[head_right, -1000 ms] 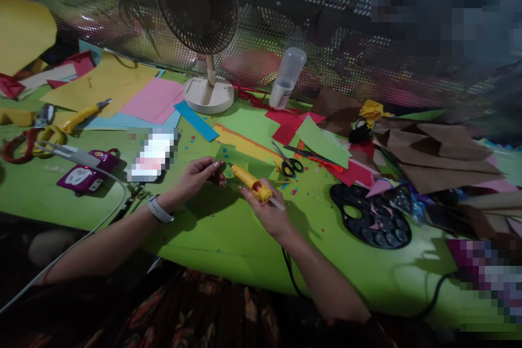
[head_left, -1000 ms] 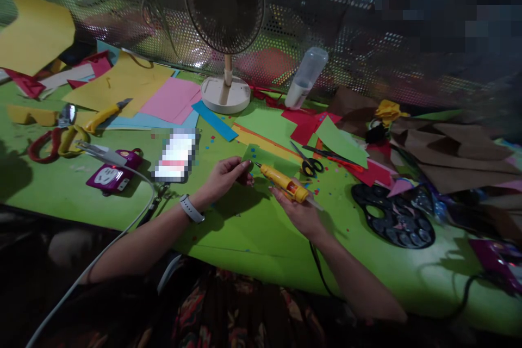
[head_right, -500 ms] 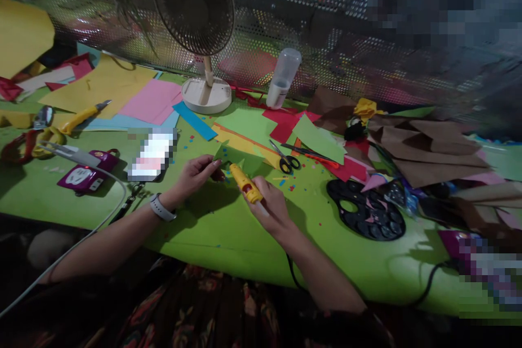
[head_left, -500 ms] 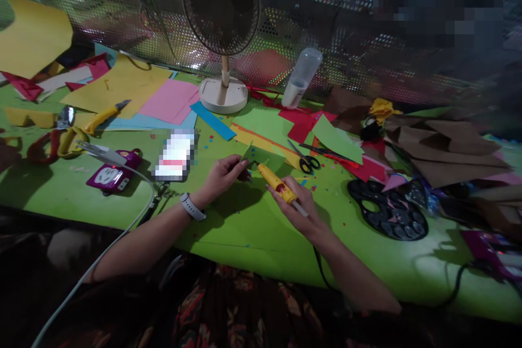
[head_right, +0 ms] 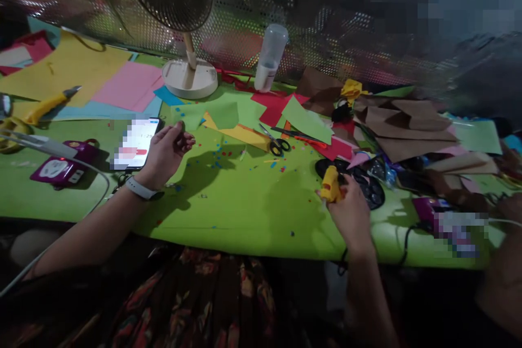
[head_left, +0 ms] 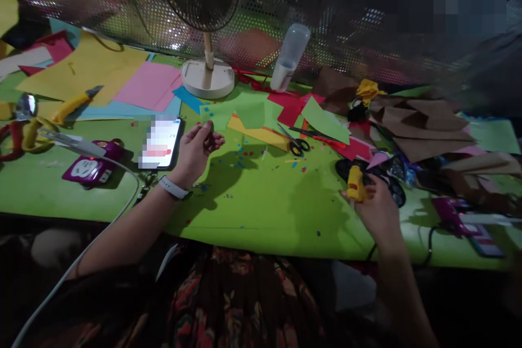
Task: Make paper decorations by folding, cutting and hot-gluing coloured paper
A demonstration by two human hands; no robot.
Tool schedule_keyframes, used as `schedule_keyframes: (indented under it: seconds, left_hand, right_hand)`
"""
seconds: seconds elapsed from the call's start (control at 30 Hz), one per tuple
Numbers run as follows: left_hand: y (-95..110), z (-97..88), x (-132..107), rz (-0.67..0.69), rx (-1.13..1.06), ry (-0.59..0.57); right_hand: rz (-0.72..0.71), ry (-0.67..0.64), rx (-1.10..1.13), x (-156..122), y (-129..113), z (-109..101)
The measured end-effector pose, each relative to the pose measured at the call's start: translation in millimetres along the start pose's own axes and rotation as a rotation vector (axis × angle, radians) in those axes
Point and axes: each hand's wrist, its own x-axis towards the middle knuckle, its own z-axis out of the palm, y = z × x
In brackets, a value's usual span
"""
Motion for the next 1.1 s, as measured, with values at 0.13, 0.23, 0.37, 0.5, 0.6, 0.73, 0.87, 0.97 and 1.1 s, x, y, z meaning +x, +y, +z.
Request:
schedule_keyframes:
  seconds: [0.13, 0.23, 0.37, 0.5, 0.6, 0.73, 0.87, 0.97, 1.1]
  left_hand:
    - [0, 1.3, -2, -0.026, -0.006, 0.006]
    - [-1, 0.9, -2, -0.035, -0.007, 0.001]
    - [-2, -0.7, -1, -0.035, 0.010, -0.009]
    - [-4, -3.7, 0, -0.017, 0.044, -0.008]
    - [-5, -5.5, 1, -0.023, 0.047, 0.001]
    - [-6, -4.7, -1, -0.050, 0.034, -0.006]
    - [-6, -2.6, -3, -0.052, 0.041, -0.030]
    - [-6, -2.1, -3, -0.060, 0.061, -0.029]
    - [-5, -2.4, -3, -0.061, 0.089, -0.026]
  right_hand:
    - [-0.066, -0.162, -0.064, 0, 32, -8]
    - [-0.243, -0.144, -0.143, 0, 18, -21]
    - [-0.373, 0.031, 0.005, -2, -66, -10]
    - [-0.609, -0.273, 0.016, -3, -164, 32]
    - [-0.712, -0.420, -0.022, 1, -208, 56]
    - [-0.723, -0.508, -0.049, 12, -230, 68]
    - [-0.739, -0.548, -0.049, 18, -238, 73]
    - [-0.755, -0.549, -0.052, 18, -241, 77]
    - [-0.773, -0.544, -0.040, 19, -242, 79]
